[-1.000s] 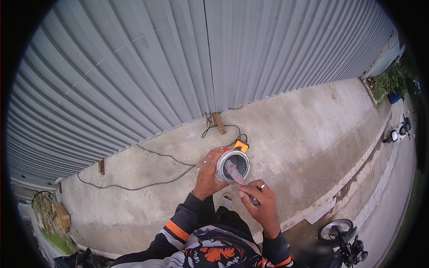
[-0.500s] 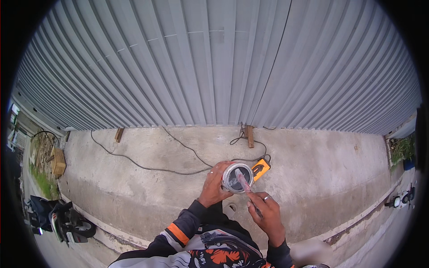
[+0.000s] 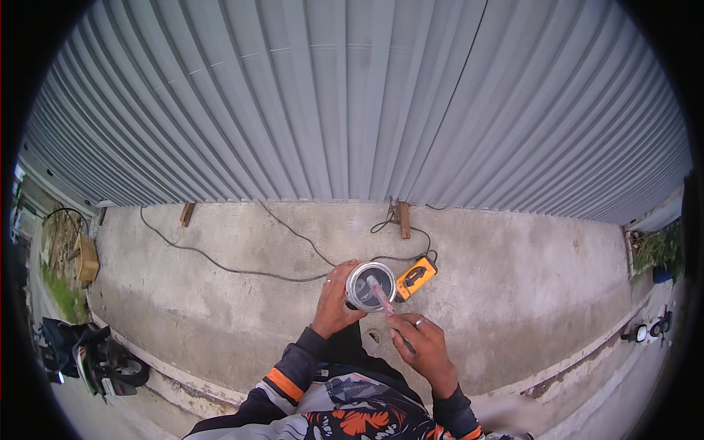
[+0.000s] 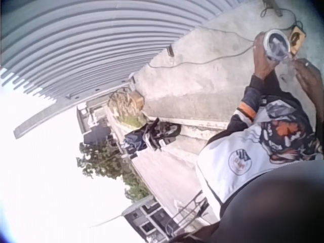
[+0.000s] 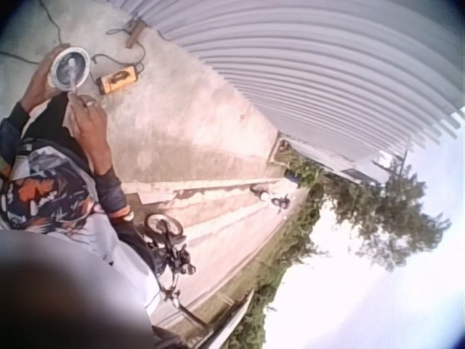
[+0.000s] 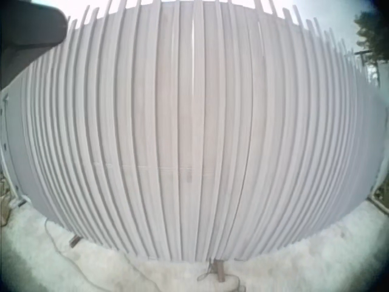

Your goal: The person paints the joints and edges of a corrugated metal fence with a brush and grey paint.

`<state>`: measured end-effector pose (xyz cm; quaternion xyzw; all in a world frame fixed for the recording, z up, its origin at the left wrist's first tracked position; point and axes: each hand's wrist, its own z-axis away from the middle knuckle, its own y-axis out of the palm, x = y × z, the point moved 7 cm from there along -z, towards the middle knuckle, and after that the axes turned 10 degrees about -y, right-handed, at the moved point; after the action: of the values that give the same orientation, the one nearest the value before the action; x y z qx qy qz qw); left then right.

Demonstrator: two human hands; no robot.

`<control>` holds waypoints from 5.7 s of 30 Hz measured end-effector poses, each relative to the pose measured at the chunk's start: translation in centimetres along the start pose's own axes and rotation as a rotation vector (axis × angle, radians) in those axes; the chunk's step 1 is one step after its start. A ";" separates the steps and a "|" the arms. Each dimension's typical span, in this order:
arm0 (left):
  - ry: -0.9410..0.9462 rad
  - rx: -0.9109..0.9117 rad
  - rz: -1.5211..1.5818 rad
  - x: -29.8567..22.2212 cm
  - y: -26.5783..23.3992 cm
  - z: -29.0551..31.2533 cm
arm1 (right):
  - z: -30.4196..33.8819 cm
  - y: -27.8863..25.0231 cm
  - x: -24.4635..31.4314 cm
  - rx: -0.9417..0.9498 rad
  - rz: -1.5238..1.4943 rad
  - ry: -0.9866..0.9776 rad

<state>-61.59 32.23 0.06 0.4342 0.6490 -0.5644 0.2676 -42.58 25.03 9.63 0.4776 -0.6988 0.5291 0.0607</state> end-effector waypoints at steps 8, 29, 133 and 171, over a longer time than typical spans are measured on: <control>-0.105 0.020 0.074 3.1 1.2 -1.5 | -0.4 2.5 -2.5 -0.013 -0.005 0.015; -0.530 -0.007 0.243 37.2 8.8 -15.4 | -6.8 30.0 -38.0 -0.270 0.106 0.376; -0.662 -0.224 0.252 49.7 11.6 -16.6 | -13.1 42.6 -67.8 -0.503 0.179 0.311; -0.659 -0.203 0.293 49.0 11.9 -16.5 | -15.8 39.4 -65.1 -0.444 0.240 0.295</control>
<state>-72.42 60.84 -43.26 0.2886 0.5118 -0.5624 0.5818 -43.10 76.26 -48.85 0.2844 -0.8327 0.4302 0.2017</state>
